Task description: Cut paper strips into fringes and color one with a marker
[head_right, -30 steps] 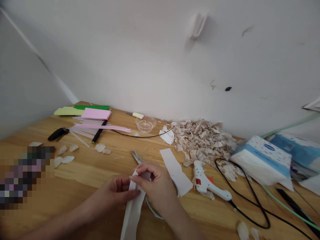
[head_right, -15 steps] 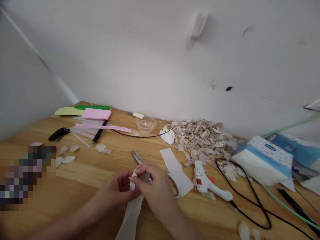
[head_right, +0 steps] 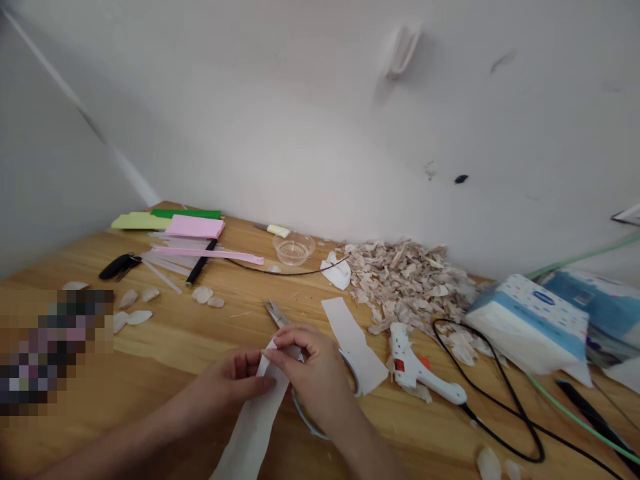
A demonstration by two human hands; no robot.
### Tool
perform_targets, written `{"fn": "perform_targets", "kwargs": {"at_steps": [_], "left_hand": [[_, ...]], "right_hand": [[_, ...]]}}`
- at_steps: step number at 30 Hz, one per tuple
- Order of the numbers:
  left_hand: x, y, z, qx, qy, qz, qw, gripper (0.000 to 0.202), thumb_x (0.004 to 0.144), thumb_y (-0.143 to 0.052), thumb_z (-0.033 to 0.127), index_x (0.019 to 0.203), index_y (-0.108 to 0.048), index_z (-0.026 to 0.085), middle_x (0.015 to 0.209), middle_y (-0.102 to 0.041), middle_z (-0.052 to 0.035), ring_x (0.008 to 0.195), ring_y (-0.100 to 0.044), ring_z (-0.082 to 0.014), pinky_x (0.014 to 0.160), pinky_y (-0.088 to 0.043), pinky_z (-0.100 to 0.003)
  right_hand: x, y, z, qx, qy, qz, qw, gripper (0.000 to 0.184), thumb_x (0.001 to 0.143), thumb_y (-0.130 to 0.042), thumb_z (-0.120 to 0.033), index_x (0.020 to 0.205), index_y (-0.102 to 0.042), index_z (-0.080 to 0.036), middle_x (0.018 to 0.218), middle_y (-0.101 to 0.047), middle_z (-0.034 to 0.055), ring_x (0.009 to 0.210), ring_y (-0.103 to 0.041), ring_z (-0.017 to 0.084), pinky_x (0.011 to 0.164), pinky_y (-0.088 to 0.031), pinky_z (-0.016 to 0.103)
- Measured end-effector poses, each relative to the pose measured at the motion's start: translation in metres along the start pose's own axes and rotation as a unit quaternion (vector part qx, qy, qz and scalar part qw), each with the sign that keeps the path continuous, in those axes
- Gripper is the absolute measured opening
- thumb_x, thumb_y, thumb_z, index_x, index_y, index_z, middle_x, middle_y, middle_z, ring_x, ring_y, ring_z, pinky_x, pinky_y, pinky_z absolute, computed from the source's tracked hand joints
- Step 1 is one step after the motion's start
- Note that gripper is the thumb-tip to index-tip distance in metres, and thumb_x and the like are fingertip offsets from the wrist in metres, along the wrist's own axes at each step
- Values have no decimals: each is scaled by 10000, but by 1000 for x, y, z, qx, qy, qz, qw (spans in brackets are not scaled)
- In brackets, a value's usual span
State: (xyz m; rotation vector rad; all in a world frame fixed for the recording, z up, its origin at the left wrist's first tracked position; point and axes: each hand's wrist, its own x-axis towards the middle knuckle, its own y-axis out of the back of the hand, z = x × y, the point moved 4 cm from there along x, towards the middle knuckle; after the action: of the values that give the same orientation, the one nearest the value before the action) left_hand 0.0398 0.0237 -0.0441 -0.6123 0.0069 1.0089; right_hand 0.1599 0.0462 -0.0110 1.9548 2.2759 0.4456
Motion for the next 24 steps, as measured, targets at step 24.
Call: {"fn": "perform_targets", "kwargs": {"at_steps": [24], "left_hand": [[-6,-6,12,11,-39,41,998,274,620,-703,371,748,-676,130,622,-594,-3,579,-489,-113,583,-364,-228]], "right_hand": [[0,-2,5,40,-51,4,998,123,644,-677,-326,659,-639,-210,723,-631,8,703,-563,164,645,-433,271]]}}
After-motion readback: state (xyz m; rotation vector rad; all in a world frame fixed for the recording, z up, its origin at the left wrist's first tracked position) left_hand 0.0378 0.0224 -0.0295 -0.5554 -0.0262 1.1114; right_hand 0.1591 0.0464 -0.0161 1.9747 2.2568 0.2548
